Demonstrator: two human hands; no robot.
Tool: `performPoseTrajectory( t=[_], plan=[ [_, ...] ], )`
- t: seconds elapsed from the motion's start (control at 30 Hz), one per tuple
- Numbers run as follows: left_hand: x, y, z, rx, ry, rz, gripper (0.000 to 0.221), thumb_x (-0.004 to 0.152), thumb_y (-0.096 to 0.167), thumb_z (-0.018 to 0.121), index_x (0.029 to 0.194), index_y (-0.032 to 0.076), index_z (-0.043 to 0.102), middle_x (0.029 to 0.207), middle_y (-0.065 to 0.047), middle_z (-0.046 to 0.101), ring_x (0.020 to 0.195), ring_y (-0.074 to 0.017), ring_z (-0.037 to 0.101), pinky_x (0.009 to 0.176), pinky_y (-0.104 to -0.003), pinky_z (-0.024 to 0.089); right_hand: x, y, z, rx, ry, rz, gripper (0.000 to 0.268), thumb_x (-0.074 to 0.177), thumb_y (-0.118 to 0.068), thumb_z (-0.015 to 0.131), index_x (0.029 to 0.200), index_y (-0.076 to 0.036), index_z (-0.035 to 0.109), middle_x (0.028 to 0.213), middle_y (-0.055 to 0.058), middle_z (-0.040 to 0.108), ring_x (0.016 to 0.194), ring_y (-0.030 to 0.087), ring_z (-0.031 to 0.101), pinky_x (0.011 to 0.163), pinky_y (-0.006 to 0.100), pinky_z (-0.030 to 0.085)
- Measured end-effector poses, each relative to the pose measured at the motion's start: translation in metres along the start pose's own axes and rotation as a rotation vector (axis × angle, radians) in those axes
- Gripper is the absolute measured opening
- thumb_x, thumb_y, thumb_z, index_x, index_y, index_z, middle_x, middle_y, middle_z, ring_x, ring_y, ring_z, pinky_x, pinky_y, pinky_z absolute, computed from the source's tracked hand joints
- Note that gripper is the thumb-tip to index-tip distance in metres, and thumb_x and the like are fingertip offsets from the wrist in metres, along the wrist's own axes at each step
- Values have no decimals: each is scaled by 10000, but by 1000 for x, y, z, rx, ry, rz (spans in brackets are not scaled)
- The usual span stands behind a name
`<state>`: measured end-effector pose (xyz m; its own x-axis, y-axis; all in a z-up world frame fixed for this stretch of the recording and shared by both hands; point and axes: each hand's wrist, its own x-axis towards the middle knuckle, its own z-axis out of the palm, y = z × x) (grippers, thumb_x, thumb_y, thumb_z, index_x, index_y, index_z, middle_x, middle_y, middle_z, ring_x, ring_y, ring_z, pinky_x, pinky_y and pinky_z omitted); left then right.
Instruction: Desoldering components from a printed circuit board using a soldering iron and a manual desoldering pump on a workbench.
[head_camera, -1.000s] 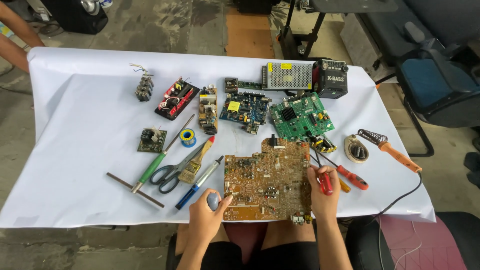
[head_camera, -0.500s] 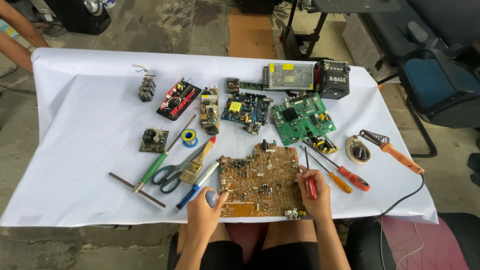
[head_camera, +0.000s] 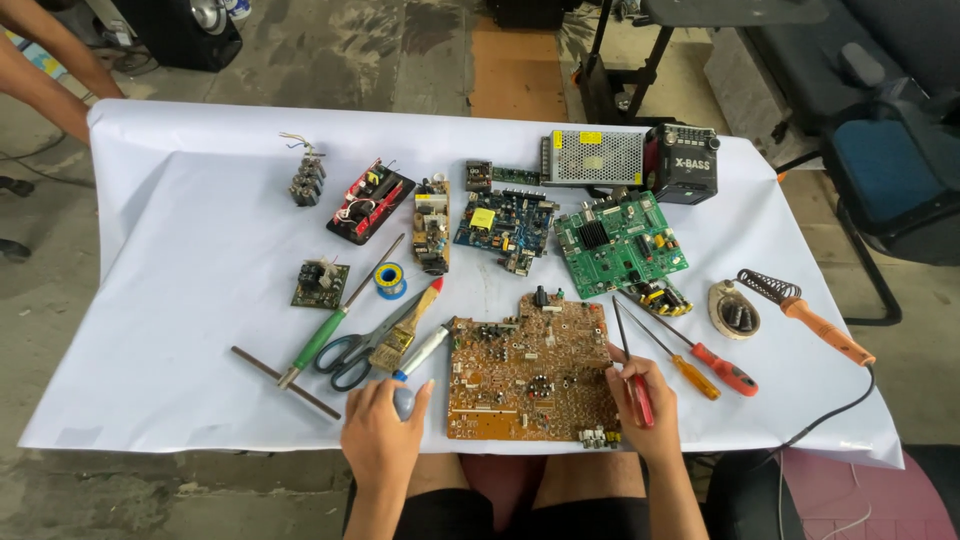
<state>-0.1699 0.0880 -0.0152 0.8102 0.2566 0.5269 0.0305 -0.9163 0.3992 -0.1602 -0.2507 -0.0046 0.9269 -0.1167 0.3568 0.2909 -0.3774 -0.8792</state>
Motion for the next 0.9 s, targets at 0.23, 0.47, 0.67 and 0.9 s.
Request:
performPoseTrajectory(
  t=[0.23,0.47,0.67,0.9],
  plan=[
    [0,-35,-1,-1,-258,-81,334,831,426,780,975,132,712,1050,22,722,1038,-273,635,830,-439,538,-6,5,3,33,67,-10,169,979,-74,632,977,-155,483,1303,228,714,1233,217,706,764,223,575],
    [5,-20,11,-39,-294,-64,195,827,308,824,874,186,680,851,30,706,843,-231,648,690,-375,518,-8,3,4,-43,63,-62,179,983,-55,620,985,-143,465,1243,232,731,1288,246,682,875,272,606],
    [17,-10,27,-14,-200,-69,207,882,339,790,812,209,645,790,46,659,752,-207,641,560,-364,474,-6,3,4,-65,48,-93,176,973,-52,629,995,-130,473,1225,261,725,1285,283,684,862,288,631],
    [19,1,28,3,-19,-10,267,851,387,815,826,165,670,846,19,649,805,-249,628,649,-379,499,-9,7,5,-142,78,-156,156,970,-21,650,980,-114,525,1017,84,616,1267,307,714,879,288,609]
  ],
)
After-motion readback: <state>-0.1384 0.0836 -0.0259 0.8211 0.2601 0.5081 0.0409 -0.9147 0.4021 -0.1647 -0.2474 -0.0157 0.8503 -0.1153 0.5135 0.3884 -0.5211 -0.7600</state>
